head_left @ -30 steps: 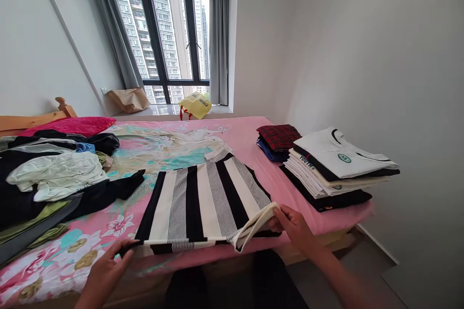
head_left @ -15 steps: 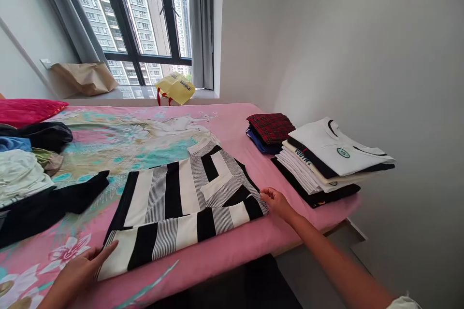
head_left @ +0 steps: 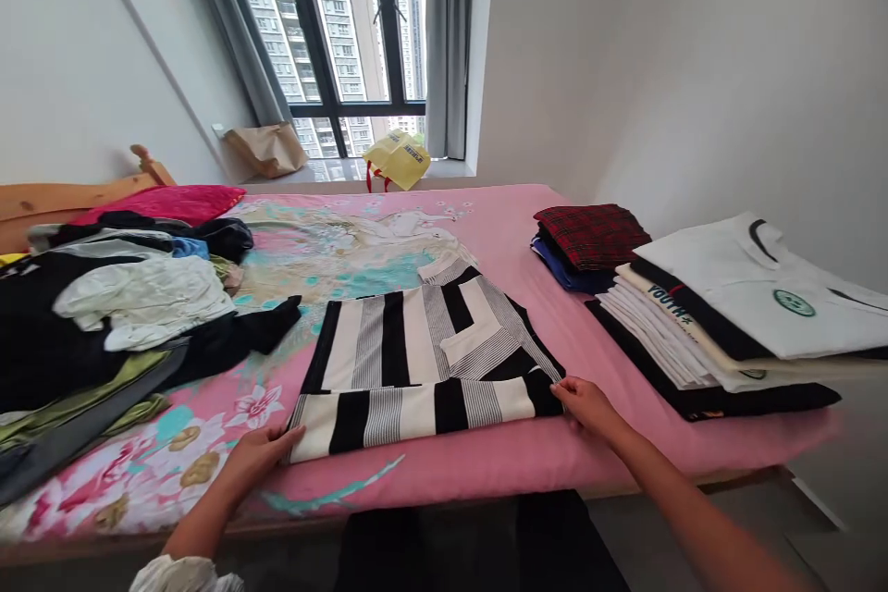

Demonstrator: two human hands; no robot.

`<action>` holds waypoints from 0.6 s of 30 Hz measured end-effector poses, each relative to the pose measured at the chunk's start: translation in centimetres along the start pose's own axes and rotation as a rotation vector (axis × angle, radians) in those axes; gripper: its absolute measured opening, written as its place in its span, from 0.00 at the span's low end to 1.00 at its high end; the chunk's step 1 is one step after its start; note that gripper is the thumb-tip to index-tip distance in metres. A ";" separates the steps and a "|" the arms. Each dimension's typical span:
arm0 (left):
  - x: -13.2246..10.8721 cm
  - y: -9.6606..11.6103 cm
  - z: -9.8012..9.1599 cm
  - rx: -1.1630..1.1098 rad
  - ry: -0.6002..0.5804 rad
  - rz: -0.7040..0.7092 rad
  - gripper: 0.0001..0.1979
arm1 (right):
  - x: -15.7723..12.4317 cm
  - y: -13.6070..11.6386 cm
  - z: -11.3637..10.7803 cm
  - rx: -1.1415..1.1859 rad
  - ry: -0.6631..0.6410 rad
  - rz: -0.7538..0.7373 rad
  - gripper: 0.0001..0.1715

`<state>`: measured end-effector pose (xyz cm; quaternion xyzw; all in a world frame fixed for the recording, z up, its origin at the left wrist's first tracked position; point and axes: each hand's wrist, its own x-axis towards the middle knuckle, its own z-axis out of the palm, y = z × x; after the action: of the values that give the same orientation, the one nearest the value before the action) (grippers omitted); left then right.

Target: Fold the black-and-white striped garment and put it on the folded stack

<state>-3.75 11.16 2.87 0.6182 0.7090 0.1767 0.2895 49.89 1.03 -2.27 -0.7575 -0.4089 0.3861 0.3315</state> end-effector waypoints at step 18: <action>-0.8 -1.7 1.3 0.054 0.009 -0.058 0.23 | -0.7 1.3 0.8 0.147 0.048 0.076 0.21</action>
<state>-4.22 9.89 0.97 0.6043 0.7324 0.1518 0.2744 49.44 -0.04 -3.46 -0.7550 -0.3424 0.4091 0.3813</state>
